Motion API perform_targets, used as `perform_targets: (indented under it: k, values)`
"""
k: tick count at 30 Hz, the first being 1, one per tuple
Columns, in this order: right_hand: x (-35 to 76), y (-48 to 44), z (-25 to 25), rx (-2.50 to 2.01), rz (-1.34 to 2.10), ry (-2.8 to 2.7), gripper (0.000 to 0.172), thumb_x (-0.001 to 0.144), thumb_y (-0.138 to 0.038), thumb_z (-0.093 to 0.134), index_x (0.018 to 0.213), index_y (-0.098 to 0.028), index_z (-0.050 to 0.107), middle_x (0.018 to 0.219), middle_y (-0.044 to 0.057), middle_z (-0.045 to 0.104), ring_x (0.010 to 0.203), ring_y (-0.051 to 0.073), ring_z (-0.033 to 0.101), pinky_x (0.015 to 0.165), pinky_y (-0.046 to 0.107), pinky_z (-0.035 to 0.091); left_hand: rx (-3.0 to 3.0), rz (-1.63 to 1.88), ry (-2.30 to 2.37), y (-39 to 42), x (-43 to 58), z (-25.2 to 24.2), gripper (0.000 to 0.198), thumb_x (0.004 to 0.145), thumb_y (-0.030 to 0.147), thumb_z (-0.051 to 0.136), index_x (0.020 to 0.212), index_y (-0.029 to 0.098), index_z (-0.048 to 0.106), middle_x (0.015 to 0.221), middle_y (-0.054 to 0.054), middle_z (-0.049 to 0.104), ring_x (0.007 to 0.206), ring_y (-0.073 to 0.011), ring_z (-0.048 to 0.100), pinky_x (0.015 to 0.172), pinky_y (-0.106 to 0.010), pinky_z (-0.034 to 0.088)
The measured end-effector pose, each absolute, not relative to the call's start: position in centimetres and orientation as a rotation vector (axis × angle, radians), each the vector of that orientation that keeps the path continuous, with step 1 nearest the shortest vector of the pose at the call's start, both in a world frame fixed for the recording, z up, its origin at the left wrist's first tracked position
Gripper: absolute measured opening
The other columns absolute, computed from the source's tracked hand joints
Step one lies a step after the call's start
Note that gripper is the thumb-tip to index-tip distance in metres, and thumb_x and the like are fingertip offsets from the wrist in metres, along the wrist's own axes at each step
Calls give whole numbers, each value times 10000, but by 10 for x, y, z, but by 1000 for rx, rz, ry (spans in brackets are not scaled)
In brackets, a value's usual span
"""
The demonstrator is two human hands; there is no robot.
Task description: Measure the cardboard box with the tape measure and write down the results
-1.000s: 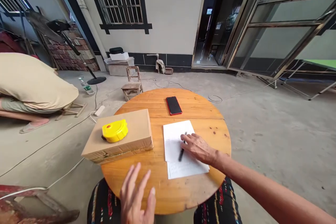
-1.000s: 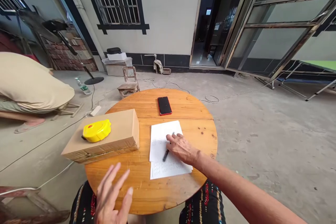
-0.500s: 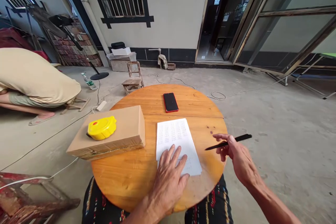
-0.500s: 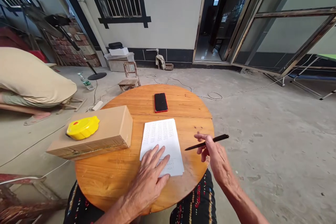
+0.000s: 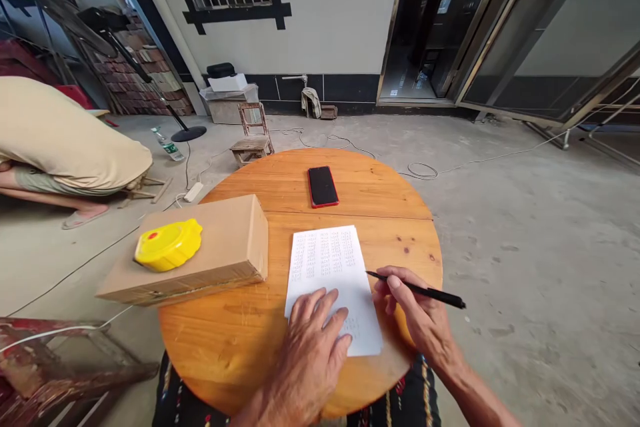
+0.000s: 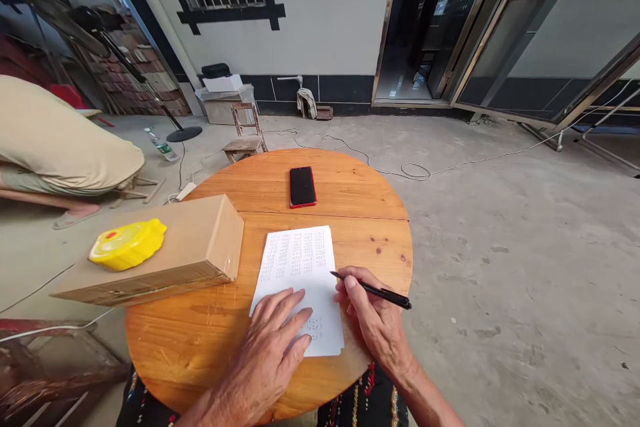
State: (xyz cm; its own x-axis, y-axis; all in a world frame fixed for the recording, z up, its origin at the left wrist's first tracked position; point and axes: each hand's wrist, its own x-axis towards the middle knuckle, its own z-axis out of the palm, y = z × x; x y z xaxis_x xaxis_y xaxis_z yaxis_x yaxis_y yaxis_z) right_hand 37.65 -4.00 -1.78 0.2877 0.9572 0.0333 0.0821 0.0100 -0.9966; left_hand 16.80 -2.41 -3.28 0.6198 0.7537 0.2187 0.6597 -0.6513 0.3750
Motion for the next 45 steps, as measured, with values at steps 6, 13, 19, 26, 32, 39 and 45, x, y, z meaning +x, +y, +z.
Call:
perform_targets:
  k: [6, 13, 19, 26, 32, 39, 45]
  values:
    - [365, -14, -25, -1438, 843, -1219, 261, 970, -418, 519, 850, -205, 610, 682, -8, 587, 596, 136, 539, 572, 252, 443, 2675, 440, 1188, 0, 186, -27, 251, 879, 42, 488, 1002, 209, 629, 934, -42, 635, 832, -229, 600, 736, -388, 531]
    - [359, 6, -29, -1489, 793, -1318, 220, 950, -360, 507, 835, -199, 605, 582, -39, 516, 518, 132, 496, 511, 246, 406, 2703, 483, 1197, 10, 199, -45, 191, 879, 71, 522, 969, 187, 645, 794, -31, 629, 736, -224, 614, 664, -367, 530]
    - [359, 8, -33, -1543, 624, -1443, 194, 925, -292, 489, 803, -202, 611, 698, 13, 627, 639, 162, 569, 613, 264, 466, 2698, 493, 1221, 14, 202, -44, 188, 853, 72, 586, 1005, 163, 649, 769, -25, 653, 713, -240, 633, 631, -388, 537]
    - [357, 10, -33, -1576, 576, -1516, 195, 928, -274, 490, 800, -202, 618, 714, 21, 664, 648, 166, 600, 639, 265, 484, 2654, 503, 1276, 15, 207, -40, 141, 835, 91, 646, 952, 167, 663, 739, -12, 655, 694, -233, 641, 613, -380, 535]
    - [357, 10, -33, -1585, 555, -1577, 192, 938, -260, 491, 807, -202, 619, 744, 29, 680, 679, 172, 618, 678, 278, 489, 2646, 513, 1273, 16, 207, -42, 119, 857, 94, 623, 934, 173, 666, 747, -9, 650, 709, -220, 633, 620, -358, 519]
    - [356, 11, -34, -1584, 538, -1610, 194, 943, -253, 485, 808, -205, 616, 732, 24, 672, 666, 170, 614, 665, 282, 488, 2639, 512, 1284, 15, 207, -42, 127, 873, 95, 595, 946, 178, 657, 747, -7, 642, 711, -214, 626, 631, -352, 511]
    - [358, 10, -36, -1601, 529, -1614, 185, 941, -252, 486, 825, -204, 622, 752, 30, 686, 681, 175, 627, 676, 293, 497, 2633, 523, 1282, 15, 207, -42, 155, 877, 90, 576, 987, 170, 650, 740, -9, 639, 700, -215, 626, 618, -349, 511]
